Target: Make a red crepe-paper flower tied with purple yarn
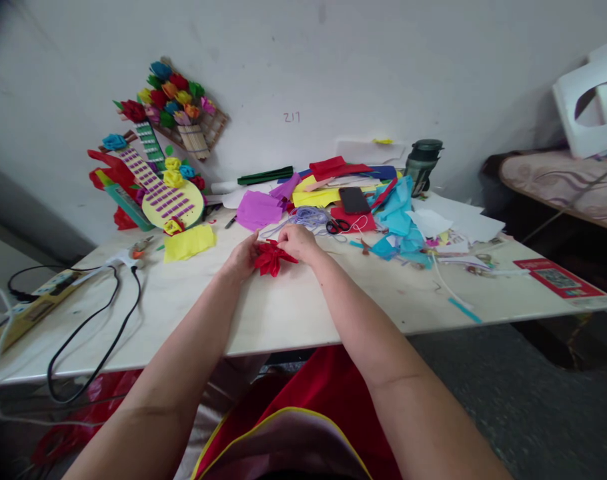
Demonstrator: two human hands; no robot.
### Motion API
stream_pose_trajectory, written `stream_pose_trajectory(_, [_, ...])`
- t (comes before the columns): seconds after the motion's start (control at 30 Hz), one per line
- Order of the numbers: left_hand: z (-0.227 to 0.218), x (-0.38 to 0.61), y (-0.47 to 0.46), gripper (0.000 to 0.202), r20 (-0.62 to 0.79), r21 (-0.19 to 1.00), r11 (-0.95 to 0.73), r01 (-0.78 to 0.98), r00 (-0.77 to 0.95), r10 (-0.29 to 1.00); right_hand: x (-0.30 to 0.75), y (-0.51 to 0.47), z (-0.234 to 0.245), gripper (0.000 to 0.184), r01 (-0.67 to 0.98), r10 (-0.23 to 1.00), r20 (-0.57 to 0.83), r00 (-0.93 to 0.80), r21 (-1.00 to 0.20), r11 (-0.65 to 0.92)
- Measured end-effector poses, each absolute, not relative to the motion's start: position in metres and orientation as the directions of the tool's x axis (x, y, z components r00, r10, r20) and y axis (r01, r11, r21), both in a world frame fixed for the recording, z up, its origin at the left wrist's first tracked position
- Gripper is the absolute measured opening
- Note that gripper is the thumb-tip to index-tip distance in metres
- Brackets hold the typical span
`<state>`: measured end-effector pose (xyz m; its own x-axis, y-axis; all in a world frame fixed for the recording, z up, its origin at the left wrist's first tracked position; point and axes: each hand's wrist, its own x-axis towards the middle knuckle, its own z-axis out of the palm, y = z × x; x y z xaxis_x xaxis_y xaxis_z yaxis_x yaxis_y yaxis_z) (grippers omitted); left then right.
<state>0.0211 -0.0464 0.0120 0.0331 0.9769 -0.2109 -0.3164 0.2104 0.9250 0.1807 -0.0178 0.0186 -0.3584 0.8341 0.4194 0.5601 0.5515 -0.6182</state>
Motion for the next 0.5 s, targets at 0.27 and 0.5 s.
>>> stream_pose_trajectory(0.27, [0.008, 0.0213, -0.0467, 0.025, -0.183, 0.909, 0.171, -0.38, 0.004, 0.983, 0.1782, -0.0237, 0.0225, 0.011, 0.539, 0.803, 0.455, -0.386, -0.595, 0.596])
stream_pose_trajectory(0.5, [0.013, 0.0234, -0.0512, 0.017, -0.166, 0.908, 0.181, -0.377, 0.073, 0.983, 0.1768, -0.0276, 0.0239, 0.011, 0.534, 0.77, 0.497, -0.4, -0.556, 0.637])
